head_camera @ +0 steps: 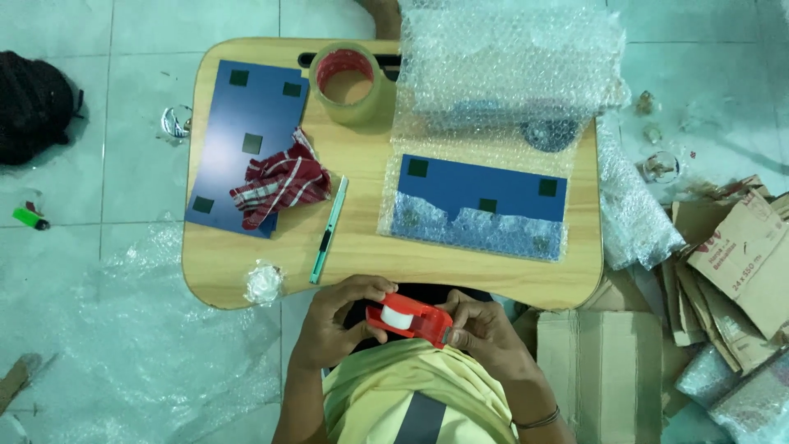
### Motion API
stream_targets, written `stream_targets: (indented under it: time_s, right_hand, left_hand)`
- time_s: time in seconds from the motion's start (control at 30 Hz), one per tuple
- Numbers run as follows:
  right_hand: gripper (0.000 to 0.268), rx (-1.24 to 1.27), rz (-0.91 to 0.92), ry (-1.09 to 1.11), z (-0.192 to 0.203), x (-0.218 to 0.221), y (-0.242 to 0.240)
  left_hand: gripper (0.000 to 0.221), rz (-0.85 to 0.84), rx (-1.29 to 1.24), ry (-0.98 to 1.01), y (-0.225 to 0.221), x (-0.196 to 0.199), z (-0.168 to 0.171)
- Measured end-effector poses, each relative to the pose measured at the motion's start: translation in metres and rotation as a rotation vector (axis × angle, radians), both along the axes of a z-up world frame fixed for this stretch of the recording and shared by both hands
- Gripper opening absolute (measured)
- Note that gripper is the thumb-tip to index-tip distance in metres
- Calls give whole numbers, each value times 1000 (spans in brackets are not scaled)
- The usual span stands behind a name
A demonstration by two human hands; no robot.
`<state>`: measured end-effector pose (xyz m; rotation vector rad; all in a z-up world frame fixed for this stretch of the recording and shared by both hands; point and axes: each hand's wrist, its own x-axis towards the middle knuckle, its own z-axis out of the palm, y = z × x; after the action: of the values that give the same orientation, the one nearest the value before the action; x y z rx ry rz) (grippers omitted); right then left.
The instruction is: Wrapping a rectangular glass panel with bubble wrap, securing it with tape, and mounting it onto a prepared board.
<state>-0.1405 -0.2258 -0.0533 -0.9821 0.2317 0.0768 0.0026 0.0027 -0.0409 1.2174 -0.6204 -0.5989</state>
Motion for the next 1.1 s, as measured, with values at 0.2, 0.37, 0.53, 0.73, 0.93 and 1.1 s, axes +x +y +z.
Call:
stream_targets:
  time_s: [0.2, 0.37, 0.53, 0.73, 0.93, 1.1]
  right_hand:
    - [16, 95, -3, 18, -4, -2, 3]
    - [17, 61, 16, 8, -1, 0, 5]
    - [13, 102, 15, -18, 6, 2, 8]
    - [10, 372, -62, -14, -5, 1, 6]
    - [23, 140, -140, -274, -30, -11, -15]
    - [33, 63, -215, -243, -25, -5, -22]
  left_hand:
    - [55, 38, 1, 5, 3, -5, -6]
    - [53, 35, -16, 45, 6, -7, -1]
    - [50, 38, -63, 31, 6, -9, -5]
    - [53, 27, -129, 87, 7, -9, -10]
    - [57, 249, -262, -33, 37, 1, -26]
    - [54, 585, 113, -382, 81, 24, -18]
